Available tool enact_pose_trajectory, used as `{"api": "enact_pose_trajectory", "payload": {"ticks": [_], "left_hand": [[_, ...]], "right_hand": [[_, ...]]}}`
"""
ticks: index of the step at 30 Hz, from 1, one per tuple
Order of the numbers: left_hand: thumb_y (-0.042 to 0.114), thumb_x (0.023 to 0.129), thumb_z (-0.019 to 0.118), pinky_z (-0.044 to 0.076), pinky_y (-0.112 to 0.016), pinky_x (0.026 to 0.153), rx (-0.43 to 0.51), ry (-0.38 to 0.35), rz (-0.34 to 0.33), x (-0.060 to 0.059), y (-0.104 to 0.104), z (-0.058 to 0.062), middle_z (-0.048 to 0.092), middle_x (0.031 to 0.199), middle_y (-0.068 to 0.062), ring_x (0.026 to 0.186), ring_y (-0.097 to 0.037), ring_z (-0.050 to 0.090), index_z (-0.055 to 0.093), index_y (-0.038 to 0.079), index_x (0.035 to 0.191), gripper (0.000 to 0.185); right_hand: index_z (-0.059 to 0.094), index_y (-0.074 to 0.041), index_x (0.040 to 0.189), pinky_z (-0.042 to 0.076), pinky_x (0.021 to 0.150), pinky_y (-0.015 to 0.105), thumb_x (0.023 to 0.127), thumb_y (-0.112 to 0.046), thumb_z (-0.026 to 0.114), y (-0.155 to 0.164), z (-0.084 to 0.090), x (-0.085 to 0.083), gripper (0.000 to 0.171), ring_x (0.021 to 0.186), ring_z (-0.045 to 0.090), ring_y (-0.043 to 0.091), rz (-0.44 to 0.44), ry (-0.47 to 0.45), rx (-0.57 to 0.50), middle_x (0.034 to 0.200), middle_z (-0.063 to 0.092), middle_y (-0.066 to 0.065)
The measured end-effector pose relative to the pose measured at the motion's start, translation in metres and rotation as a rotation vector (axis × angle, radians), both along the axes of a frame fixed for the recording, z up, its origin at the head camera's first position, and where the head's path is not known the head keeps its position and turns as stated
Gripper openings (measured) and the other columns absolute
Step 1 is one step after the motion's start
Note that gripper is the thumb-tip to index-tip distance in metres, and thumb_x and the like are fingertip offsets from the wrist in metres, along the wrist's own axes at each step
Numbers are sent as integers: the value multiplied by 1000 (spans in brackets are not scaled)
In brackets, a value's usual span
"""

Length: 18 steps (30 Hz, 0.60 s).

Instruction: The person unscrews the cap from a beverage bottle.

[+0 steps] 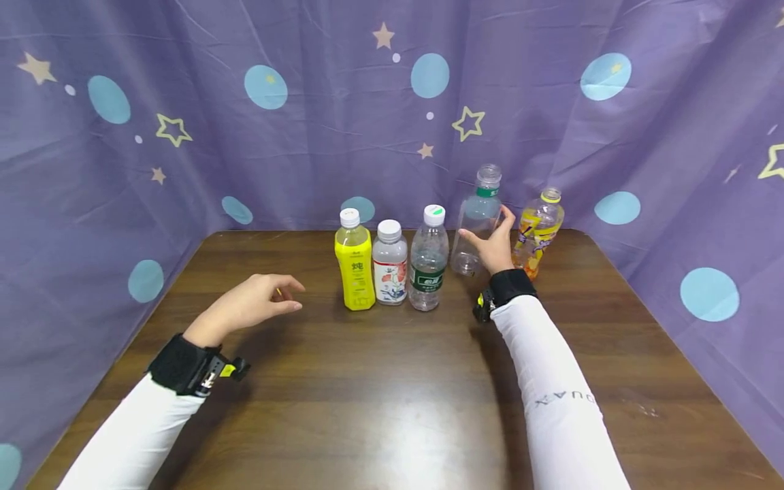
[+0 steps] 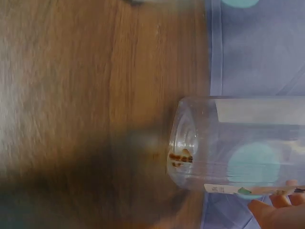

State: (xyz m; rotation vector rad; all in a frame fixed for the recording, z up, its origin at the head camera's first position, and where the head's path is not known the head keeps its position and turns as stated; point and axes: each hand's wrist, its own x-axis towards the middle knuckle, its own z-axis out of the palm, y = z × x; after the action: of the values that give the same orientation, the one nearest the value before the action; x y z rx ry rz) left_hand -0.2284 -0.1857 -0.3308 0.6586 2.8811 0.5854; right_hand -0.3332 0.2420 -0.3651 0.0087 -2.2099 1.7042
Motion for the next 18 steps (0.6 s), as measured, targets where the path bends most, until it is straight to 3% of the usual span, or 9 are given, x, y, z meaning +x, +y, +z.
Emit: {"api": "enact_pose_trajectory", "payload": {"ticks": [5,8,10,12,14,18], "left_hand": [[29,91,67,54,-35,73,1,-4,4,-1,-1,0,70,96,-4,85,-17,65,65,11,117,32],[29,91,67,54,-35,73,3,5,-1,-3,-1,0,70,96,-3,85,-16,65,66,11,117,32],[29,91,67,54,-35,73,2,14,-5,-3,-1,0,70,96,-3,84,-16,65,66,11,117,31],[28,92,66,54,-35,73,3,28,-5,-4,0,0,71,96,-3,84,-16,65,66,11,116,29],[28,92,65,54,-36,74,1,37,-3,-4,1,0,71,96,-3,84,-16,65,67,11,116,29],[27,93,65,54,-36,74,-3,36,3,-4,2,1,71,97,-3,85,-17,65,67,10,116,29]], "right_hand": [[-9,-11,151,14,120,40,81,-16,78,13,-14,-14,112,144,17,34,-5,31,60,153,12,27],[-14,-10,151,10,120,37,80,-13,79,10,-5,-8,117,146,10,34,-22,110,127,156,3,23],[-12,-10,151,10,120,32,84,-10,75,7,6,2,111,146,9,31,-72,176,194,158,-1,17],[-8,-9,152,11,119,27,88,-2,66,-1,25,23,98,146,11,27,-105,251,232,159,0,15],[-1,-8,151,13,118,26,90,6,56,-9,43,49,85,146,17,25,-100,322,259,157,11,17],[24,-1,144,24,115,21,89,14,51,-20,64,101,63,137,37,24,19,430,358,141,41,22]]}}
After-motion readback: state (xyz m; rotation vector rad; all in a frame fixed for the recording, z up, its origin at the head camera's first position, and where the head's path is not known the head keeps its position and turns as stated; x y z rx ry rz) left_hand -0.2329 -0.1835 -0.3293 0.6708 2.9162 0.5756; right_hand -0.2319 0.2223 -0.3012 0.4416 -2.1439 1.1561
